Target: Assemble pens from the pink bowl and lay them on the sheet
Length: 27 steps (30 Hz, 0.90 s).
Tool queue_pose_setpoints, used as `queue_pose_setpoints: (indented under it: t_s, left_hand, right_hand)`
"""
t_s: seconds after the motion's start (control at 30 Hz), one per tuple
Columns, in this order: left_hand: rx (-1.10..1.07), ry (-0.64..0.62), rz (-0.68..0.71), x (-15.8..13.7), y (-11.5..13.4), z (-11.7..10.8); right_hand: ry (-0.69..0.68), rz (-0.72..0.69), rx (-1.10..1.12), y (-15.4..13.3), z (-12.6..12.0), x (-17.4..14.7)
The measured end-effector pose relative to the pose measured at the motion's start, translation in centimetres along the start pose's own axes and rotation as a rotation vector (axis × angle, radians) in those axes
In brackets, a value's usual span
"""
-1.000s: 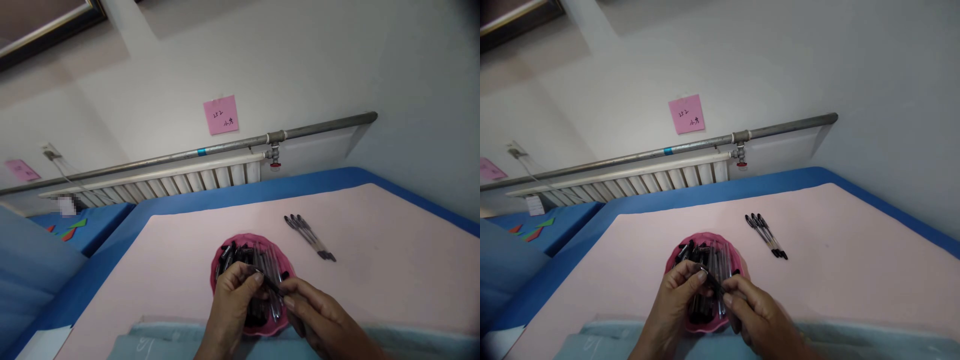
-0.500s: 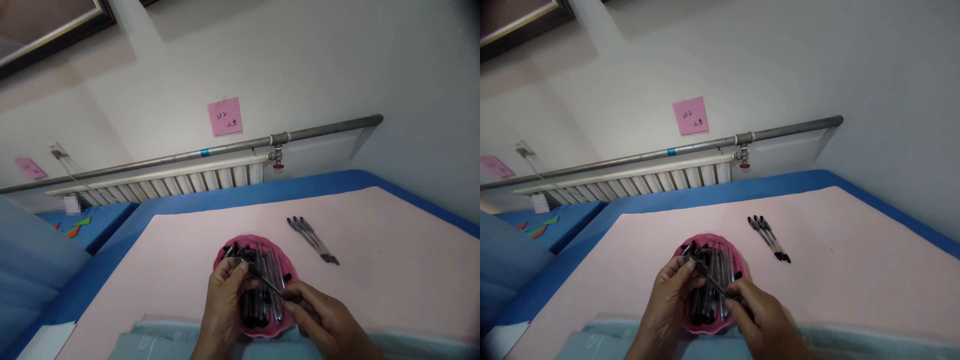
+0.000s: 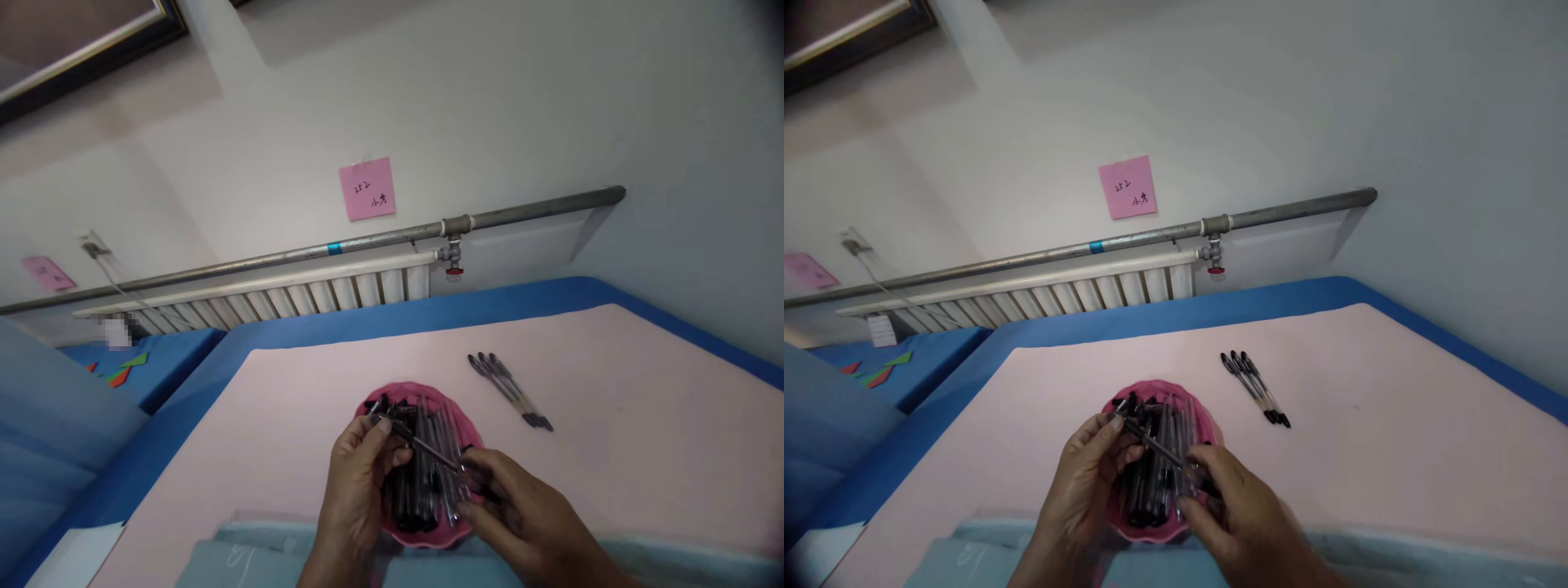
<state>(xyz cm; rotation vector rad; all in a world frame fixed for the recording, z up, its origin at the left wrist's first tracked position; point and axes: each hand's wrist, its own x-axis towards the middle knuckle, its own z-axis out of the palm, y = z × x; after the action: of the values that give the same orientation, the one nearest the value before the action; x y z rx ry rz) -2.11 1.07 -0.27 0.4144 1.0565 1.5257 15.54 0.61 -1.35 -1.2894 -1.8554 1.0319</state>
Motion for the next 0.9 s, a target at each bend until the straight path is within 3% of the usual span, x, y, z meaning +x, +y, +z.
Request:
queue_pose_setpoints:
  t_s: [0.2, 0.37, 0.47, 0.63, 0.77, 0.9]
  left_hand:
    - [-0.024, -0.009, -0.012, 0.03, 0.04, -0.04]
    - [-0.033, 0.001, -0.010, 0.23, -0.03, -0.13]
    - [-0.040, 0.001, -0.008, 0.33, -0.07, -0.17]
    - [-0.027, 0.005, -0.006, 0.34, -0.16, -0.36]
    - [-0.017, -0.025, 0.003, 0.33, -0.18, -0.45]
    - [-0.002, -0.005, -0.004, 0.32, -0.13, -0.41]
  right_hand:
    - [-0.044, 0.014, -0.011, 0.47, -0.14, 0.09]
    - [-0.027, -0.110, -0.135, 1.00, -0.42, 0.25]
    - [-0.093, -0.074, -0.110, 0.91, -0.60, 0.35]
    - [-0.040, -0.077, -0.135, 0.61, -0.60, 0.37]
    - [-0.111, -0.035, -0.045, 0.61, -0.63, 0.56]
    - [-0.053, -0.074, -0.087, 0.68, -0.66, 0.51]
